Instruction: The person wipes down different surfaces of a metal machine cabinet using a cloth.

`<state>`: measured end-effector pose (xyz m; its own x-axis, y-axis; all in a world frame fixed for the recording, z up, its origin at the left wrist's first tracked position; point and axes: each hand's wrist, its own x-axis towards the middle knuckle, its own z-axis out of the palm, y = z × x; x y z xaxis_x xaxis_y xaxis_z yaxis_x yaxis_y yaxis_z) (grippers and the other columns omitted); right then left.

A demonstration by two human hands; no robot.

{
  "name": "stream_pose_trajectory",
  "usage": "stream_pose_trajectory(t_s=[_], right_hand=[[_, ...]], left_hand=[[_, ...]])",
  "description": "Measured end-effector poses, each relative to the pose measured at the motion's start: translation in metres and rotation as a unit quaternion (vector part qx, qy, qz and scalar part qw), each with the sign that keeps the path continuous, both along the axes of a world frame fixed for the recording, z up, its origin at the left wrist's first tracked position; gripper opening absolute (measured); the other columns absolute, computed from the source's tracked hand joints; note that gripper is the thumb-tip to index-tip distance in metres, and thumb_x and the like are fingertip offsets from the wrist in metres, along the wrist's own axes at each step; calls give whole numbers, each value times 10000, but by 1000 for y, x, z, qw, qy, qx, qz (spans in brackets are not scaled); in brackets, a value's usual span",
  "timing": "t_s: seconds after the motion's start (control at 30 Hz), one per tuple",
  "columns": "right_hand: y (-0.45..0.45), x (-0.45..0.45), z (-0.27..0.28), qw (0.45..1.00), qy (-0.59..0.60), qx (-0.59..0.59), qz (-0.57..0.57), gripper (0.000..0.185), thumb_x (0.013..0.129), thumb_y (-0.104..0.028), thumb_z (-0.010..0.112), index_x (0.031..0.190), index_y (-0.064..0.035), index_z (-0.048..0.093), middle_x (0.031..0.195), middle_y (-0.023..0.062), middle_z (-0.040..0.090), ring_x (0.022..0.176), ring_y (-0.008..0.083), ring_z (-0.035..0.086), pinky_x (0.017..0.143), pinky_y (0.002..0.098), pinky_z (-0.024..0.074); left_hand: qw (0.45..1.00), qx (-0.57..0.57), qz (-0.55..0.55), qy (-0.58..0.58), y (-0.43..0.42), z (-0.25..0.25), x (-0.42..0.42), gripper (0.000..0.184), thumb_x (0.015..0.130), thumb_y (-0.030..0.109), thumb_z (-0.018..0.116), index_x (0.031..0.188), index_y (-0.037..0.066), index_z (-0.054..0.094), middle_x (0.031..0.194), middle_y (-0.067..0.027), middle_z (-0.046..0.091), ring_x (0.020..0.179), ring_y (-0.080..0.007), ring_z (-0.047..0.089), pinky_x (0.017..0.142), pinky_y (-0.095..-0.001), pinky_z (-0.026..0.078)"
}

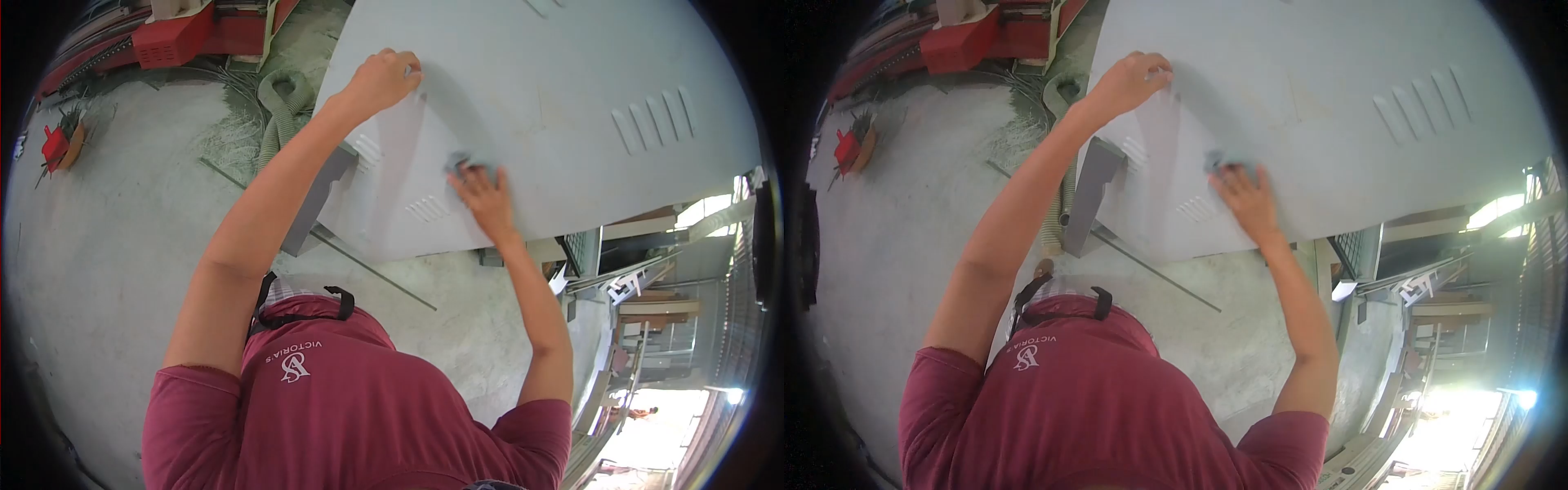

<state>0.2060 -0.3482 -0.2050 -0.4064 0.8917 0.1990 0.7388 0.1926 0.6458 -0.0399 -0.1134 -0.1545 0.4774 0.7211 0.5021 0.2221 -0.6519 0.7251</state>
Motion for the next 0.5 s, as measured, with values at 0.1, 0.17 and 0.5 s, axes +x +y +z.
stream_pose_trajectory(t_s=[0.1,0.17,0.5], right_hand=[[17,1,14,1000,20,-13,16,489,815,-127,557,1281,-277,552,1269,21,542,1222,217,484,1050,582,258],[29,-19,63,995,-1,95,-6,499,813,-135,576,1280,-309,548,1262,18,547,1224,223,482,1050,594,245],[83,-51,95,968,0,242,-65,611,824,-284,602,1403,-293,406,1429,98,390,1362,347,311,1049,632,214]], left_hand=[[999,-16,-21,19,5,2,-7,282,870,282,578,1043,72,652,986,-183,627,914,-319,603,811,-387,471],[998,-46,-44,9,9,1,-10,279,875,267,572,1037,55,653,984,-170,640,928,-306,605,816,-387,473],[996,-61,-63,-21,31,-2,-17,269,879,238,565,987,9,657,960,-188,650,902,-315,619,796,-393,479]])
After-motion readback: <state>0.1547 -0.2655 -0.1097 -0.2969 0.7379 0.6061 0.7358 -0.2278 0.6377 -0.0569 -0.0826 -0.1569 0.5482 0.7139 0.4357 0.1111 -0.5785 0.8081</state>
